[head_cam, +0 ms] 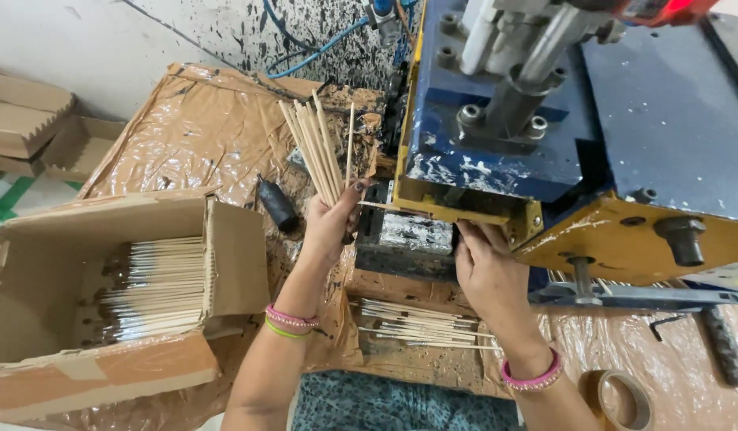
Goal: The worker is feeding long thin sticks into a machine for coating or processing in an industrial setting.
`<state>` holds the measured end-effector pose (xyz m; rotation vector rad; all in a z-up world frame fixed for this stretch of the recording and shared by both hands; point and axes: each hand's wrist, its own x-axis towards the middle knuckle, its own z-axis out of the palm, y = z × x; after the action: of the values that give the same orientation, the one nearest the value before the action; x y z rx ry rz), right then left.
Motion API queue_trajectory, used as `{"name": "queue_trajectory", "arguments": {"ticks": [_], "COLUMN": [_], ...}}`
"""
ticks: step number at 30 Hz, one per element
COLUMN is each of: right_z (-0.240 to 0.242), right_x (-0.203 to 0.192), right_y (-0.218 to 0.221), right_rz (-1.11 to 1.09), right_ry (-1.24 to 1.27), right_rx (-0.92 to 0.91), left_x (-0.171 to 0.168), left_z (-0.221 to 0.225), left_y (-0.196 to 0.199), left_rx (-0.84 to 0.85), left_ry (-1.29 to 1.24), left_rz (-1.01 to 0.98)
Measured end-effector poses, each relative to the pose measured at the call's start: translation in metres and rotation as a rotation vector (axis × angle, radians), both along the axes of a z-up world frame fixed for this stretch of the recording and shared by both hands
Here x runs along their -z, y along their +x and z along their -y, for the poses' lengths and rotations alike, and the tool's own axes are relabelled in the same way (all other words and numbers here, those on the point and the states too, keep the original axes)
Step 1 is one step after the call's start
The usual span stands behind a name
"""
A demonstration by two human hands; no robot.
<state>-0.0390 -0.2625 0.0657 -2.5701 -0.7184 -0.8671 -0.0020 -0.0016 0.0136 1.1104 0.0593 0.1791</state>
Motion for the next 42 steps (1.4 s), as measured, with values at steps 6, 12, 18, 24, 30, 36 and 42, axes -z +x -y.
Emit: {"name": "queue_trajectory", "arguments": {"ticks": [6, 12, 18, 24, 30, 36, 42], "right_z": [0.0, 0.09, 0.172, 0.093, 0.057, 0.001, -0.001], "right_x": [-0.001, 0.039, 0.056, 0.043, 0.01, -0.024, -0.012], "right_y": [0.001, -0.026, -0.042, -0.065, -0.038, 0.0, 0.001], "right_rz": [-0.042, 0.189, 0.131, -0.46, -0.525, -0.053, -0.049], "right_ry": [0.181, 0.269, 0.203, 0.574, 0.712, -0.002, -0.014], "right_rx": [-0.142, 0.044, 0.45, -0.049, -0.506, -0.324, -0.12], "left_x": [0.014, 0.062, 0.063, 0.048, 0.026, 0.007, 0.03], "left_z": [0.001, -0.01, 0.009, 0.054, -0.007, -0.03, -0.009], "left_y": [-0.016, -0.086, -0.127, -0.122, -0.082, -0.02, 0.011], "left_rx": [-0.015, -0.226, -0.265, 0.223, 0.303, -0.043, 0.057], "left_ry": [-0.152, -0.164, 0.059, 0.626, 0.437, 0.198, -0.132], "left_rz": [0.011, -0.092, 0.011, 0.005, 0.026, -0.09, -0.094]}}
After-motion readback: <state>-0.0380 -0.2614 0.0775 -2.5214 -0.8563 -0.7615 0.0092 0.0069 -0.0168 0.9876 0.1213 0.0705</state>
